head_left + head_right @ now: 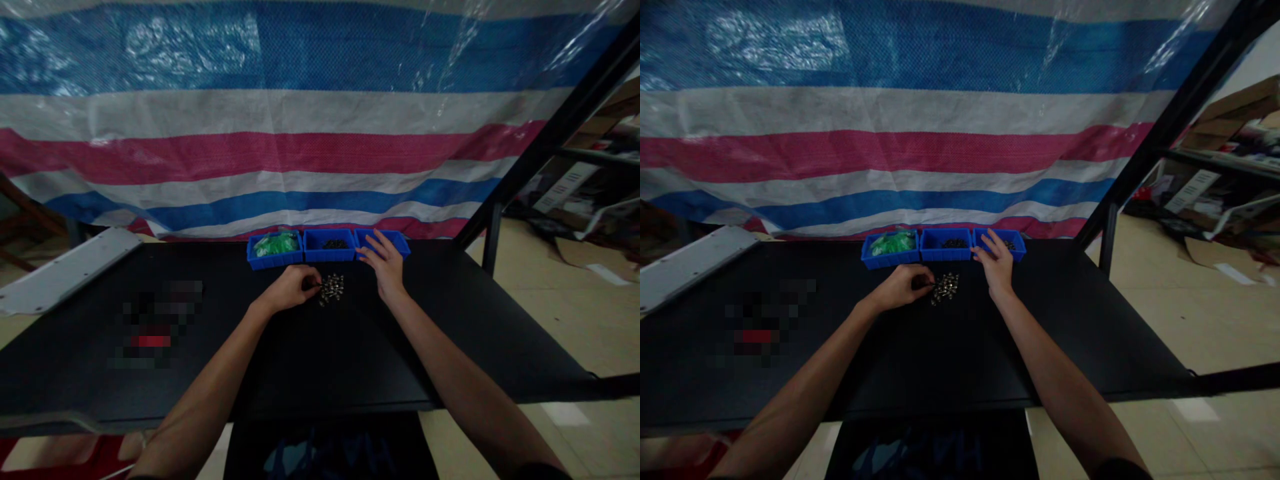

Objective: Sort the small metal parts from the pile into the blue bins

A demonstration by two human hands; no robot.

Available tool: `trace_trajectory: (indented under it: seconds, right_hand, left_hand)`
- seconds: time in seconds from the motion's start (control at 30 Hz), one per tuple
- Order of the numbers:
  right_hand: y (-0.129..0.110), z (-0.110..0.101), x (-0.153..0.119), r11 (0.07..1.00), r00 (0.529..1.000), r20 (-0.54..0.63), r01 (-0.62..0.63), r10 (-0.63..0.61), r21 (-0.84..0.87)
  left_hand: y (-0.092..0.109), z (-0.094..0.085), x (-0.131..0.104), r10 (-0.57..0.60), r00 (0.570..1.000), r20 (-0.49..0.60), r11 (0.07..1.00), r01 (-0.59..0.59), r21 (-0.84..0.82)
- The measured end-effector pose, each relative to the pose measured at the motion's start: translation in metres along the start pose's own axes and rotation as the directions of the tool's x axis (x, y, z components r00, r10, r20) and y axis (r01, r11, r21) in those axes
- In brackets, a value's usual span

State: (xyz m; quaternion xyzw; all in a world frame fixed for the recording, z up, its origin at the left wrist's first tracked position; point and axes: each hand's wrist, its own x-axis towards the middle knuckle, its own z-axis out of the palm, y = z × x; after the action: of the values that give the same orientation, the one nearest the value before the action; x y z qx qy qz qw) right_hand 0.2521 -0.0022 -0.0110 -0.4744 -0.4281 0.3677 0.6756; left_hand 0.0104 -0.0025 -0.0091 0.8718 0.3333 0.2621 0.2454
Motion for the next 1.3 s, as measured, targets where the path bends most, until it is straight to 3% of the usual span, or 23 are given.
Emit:
trace_trajectory:
  seconds: [0.23, 0.43, 0.67, 0.87, 1.0, 1.1, 1.2, 1.3]
  right_hand:
    - [-0.002, 0.008, -0.007, 0.994, 0.977, 0.210, 0.045, -0.024, -0.098]
    - [-0.003, 0.014, -0.017, 0.989, 0.891, 0.452, 0.032, 0.036, -0.144]
    - [-0.003, 0.017, -0.025, 0.989, 0.813, 0.577, 0.012, 0.076, -0.148]
    - [0.001, 0.018, -0.026, 0.991, 0.785, 0.609, -0.049, 0.115, -0.125]
    - [0.003, 0.019, -0.024, 0.992, 0.816, 0.566, -0.076, 0.121, -0.103]
    - [0.004, 0.018, -0.021, 0.993, 0.853, 0.510, -0.084, 0.114, -0.081]
    - [0.003, 0.016, -0.017, 0.996, 0.910, 0.408, -0.057, 0.078, -0.062]
    - [0.002, 0.011, -0.011, 0.996, 0.964, 0.263, -0.019, 0.040, -0.083]
  left_hand:
    - [0.009, 0.000, 0.005, -0.063, 0.977, -0.202, 0.983, 0.026, -0.181]
    - [0.007, 0.007, 0.008, -0.178, 0.941, -0.286, 0.909, 0.046, -0.414]
    - [0.006, 0.012, 0.010, -0.261, 0.923, -0.284, 0.821, 0.057, -0.569]
    - [0.009, 0.015, 0.011, -0.297, 0.923, -0.246, 0.765, 0.075, -0.640]
    - [0.011, 0.014, 0.011, -0.304, 0.922, -0.238, 0.798, 0.111, -0.592]
    - [0.012, 0.008, 0.008, -0.237, 0.941, -0.239, 0.901, 0.122, -0.415]
    - [0.011, 0.000, 0.003, -0.069, 0.993, -0.097, 0.986, 0.053, -0.155]
    - [0.009, -0.005, 0.000, 0.022, 0.999, 0.042, 0.999, -0.021, -0.034]
